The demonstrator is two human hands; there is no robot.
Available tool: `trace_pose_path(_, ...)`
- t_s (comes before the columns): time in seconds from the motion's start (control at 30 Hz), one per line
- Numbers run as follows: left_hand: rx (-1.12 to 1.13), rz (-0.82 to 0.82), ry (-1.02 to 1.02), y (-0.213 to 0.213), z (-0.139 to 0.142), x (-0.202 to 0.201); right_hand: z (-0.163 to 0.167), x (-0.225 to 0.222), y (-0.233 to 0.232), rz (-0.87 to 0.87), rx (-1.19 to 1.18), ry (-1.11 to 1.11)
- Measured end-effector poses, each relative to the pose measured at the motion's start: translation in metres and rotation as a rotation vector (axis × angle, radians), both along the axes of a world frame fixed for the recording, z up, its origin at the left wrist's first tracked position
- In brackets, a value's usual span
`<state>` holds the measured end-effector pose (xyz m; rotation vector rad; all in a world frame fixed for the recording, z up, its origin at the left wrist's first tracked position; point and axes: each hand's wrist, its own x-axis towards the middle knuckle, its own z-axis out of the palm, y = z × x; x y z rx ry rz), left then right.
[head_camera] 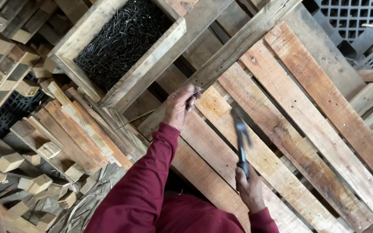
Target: The person retrieves nails from a wooden box and hammers them into a wooden pallet. They repeatedly pick up nails and strike them into the wood using a hammer.
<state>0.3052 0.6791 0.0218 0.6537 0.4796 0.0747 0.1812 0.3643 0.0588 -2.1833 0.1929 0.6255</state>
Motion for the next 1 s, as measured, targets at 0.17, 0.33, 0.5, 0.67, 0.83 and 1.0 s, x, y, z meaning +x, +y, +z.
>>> trace_pose_path(0.17, 0.32, -0.027, -0.046, -0.02, -0.01, 0.015, 0.007, 0.003, 0.0, -0.228, 0.025, 0.245)
trace_pose_path(0.33, 0.813, -0.015, -0.04, -0.038, -0.02, 0.02, 0.03, -0.01, 0.005, -0.162, 0.197, 0.011)
trace_pose_path(0.5, 1.169, 0.034, -0.16, -0.039, -0.019, 0.023, 0.018, -0.004, 0.02, -0.038, 0.001, 0.217)
trace_pose_path(0.67, 1.087, 0.071, -0.181, -0.039, -0.015, 0.026, 0.029, 0.017, 0.026, -0.283, 0.211, 0.27)
trace_pose_path(0.83, 1.166, 0.066, -0.222, -0.038, -0.022, 0.023, 0.051, 0.034, 0.04, -0.078, 0.613, -0.164)
trace_pose_path(1.0, 1.129, 0.065, -0.262, -0.039, -0.032, 0.023, 0.054, 0.061, 0.065, 0.012, 0.131, 0.13)
